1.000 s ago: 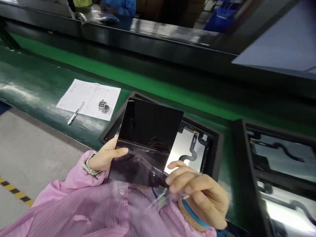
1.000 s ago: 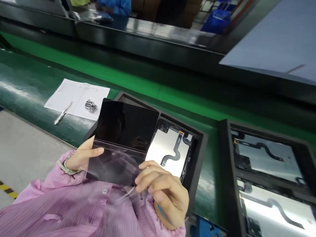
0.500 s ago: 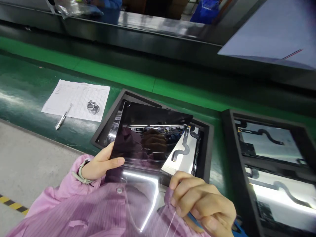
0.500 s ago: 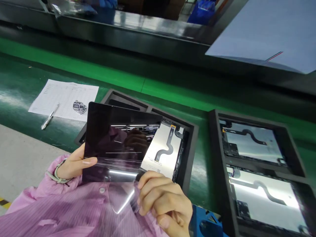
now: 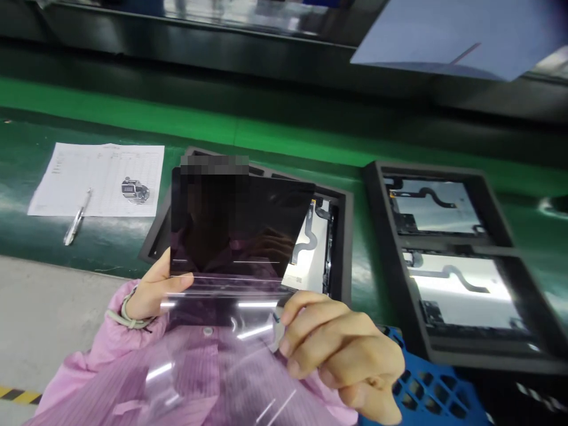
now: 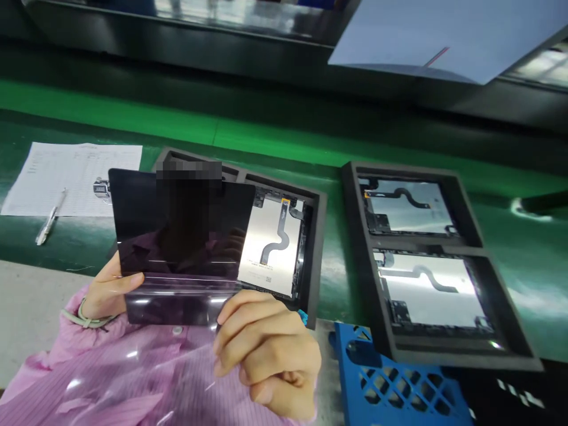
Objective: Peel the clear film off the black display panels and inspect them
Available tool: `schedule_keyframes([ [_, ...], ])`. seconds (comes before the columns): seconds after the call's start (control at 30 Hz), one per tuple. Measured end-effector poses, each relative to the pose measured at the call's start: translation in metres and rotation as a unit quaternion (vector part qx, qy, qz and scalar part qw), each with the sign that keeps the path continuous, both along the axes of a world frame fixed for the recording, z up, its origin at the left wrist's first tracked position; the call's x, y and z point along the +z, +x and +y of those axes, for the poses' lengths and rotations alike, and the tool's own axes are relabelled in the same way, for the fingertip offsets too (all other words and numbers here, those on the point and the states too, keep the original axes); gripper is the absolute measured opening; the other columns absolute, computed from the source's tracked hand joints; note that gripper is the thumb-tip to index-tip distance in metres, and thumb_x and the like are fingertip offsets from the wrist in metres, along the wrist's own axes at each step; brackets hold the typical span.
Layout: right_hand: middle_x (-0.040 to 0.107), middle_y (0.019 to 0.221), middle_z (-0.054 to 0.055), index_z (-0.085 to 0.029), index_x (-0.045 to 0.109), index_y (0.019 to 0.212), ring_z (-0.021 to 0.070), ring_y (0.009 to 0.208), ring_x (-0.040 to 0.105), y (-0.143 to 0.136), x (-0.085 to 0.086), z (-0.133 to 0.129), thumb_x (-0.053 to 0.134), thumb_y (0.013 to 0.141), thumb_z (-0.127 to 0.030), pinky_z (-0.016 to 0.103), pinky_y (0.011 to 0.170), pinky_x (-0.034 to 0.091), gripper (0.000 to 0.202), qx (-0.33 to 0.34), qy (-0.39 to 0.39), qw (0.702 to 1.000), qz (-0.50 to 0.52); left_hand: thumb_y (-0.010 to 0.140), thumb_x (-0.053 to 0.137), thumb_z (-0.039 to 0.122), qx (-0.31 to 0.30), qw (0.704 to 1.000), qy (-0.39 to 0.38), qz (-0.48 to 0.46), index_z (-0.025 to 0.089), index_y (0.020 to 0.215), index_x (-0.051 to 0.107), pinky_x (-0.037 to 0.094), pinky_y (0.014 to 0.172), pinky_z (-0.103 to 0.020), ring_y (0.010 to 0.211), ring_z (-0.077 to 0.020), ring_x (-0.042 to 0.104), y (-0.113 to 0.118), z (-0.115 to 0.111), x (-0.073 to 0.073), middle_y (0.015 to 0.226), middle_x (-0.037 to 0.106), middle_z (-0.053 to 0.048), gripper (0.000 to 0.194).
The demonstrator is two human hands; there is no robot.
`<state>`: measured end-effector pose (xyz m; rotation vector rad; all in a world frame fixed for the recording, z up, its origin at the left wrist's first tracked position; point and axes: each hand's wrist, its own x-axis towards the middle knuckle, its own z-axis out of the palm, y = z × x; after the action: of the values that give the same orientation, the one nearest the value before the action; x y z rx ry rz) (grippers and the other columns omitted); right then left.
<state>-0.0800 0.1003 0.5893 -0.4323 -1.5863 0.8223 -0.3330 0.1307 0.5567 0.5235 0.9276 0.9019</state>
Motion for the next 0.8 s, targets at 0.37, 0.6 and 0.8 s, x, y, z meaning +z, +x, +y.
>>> schedule_keyframes([
  [0.37,0.069,0.138,0.009,-0.027,0.06,0.136,0.0302,0.132,0.062,0.02,-0.012,0.029,0.082,0.08,-0.04,0.052,0.11,0.051,0.062,-0.199,0.066,0.948,-0.24,0.076,0.083,0.021,0.012,1.0,0.019,-0.004,0.023,0.117,0.069,0.056,0.108,-0.042,0.128,-0.0318,0.065,0.006,0.013,-0.001,0.117,0.077,-0.004,0.043],
  [0.6,0.08,0.098,0.001,-0.026,0.073,0.11,0.0175,0.086,0.075,0.014,0.02,0.054,0.06,0.098,-0.018,0.035,0.083,0.061,0.019,-0.288,-0.026,0.903,-0.317,0.081,0.075,0.011,0.042,0.994,0.066,-0.08,0.019,0.112,0.069,0.046,0.121,-0.047,0.13,-0.0296,0.065,0.023,0.043,-0.008,0.118,0.076,-0.005,0.033],
  [0.8,0.048,0.159,0.0,-0.028,0.037,0.137,0.0051,0.066,0.07,-0.002,0.037,0.105,0.072,0.084,-0.019,0.022,0.055,0.062,0.064,-0.048,-0.217,0.97,-0.1,0.091,0.058,0.004,0.008,0.997,0.046,-0.053,0.02,0.124,0.068,0.051,0.117,-0.047,0.129,-0.0259,0.065,0.029,0.065,-0.006,0.107,0.079,-0.004,0.038],
])
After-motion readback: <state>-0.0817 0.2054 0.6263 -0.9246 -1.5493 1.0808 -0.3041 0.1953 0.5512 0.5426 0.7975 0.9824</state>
